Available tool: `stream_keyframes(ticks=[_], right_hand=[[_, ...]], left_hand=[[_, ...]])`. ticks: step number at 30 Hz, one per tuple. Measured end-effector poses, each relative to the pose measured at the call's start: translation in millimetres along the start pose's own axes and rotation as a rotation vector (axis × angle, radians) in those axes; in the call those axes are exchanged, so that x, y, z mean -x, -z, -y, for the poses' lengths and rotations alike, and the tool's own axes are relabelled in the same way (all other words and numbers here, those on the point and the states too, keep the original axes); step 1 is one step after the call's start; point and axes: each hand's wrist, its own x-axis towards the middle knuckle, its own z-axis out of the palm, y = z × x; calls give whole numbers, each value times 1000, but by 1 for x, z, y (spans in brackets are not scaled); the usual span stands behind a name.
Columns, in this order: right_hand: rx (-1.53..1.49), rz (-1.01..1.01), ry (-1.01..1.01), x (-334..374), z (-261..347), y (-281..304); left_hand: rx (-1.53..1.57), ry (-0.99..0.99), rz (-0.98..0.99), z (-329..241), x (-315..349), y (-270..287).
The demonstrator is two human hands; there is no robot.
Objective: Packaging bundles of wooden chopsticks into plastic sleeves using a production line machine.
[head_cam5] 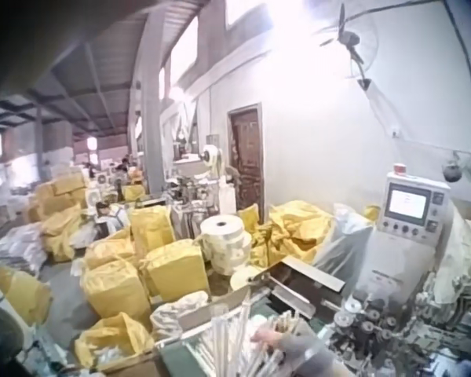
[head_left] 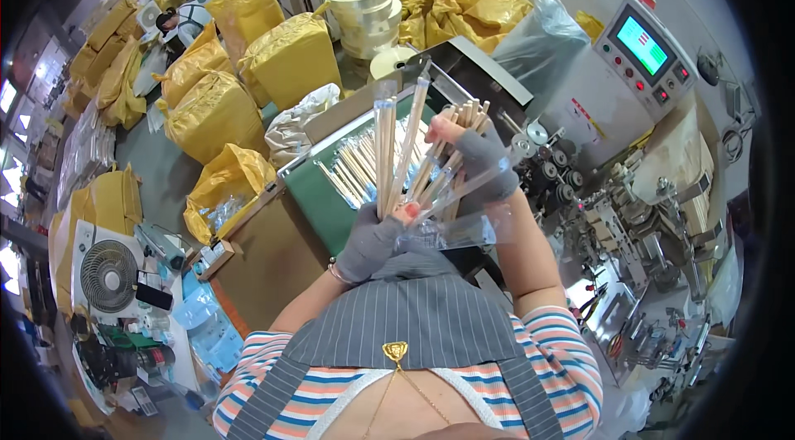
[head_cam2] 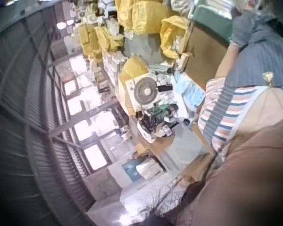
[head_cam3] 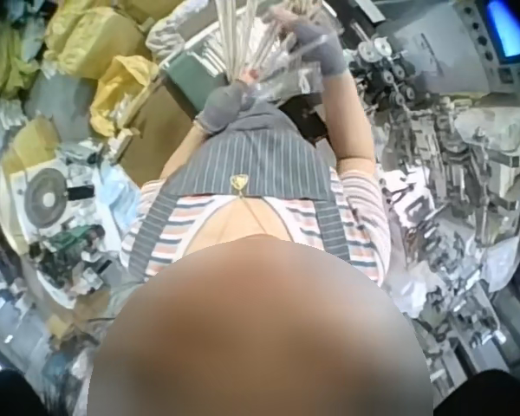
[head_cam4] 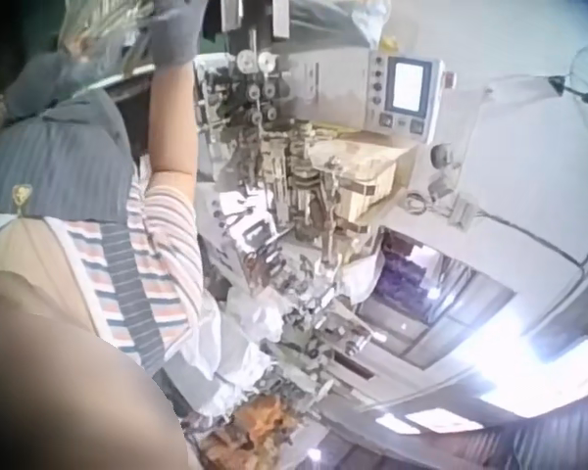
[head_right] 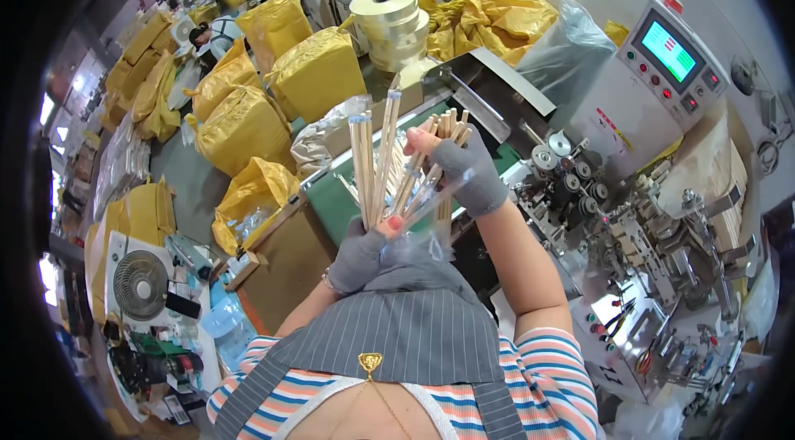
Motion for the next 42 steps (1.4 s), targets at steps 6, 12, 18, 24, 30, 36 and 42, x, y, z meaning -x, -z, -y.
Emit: stream_keyframes(ticks=[6, 12, 18, 24, 30, 36, 42], right_hand=[[34, -132, 161, -34, 7, 36], [-415, -214, 508, -80, 36, 161], [-150, -67, 136, -19, 14, 119], [189, -132, -47, 23, -15, 3], [-6, -269, 105, 17, -8, 6], [-399, -667, 429, -30, 65, 75], [182, 56, 44, 9, 33, -17]], left_hand=[[36, -33, -22, -7, -3, -2], [85, -71, -12, 3, 8, 7], [215, -15, -12, -3, 6, 4], [174, 107, 83, 1, 3, 5], [96, 31, 28, 7, 6, 4], [-109, 46, -81, -10, 10, 5], [-395, 0, -107, 13, 0, 7]])
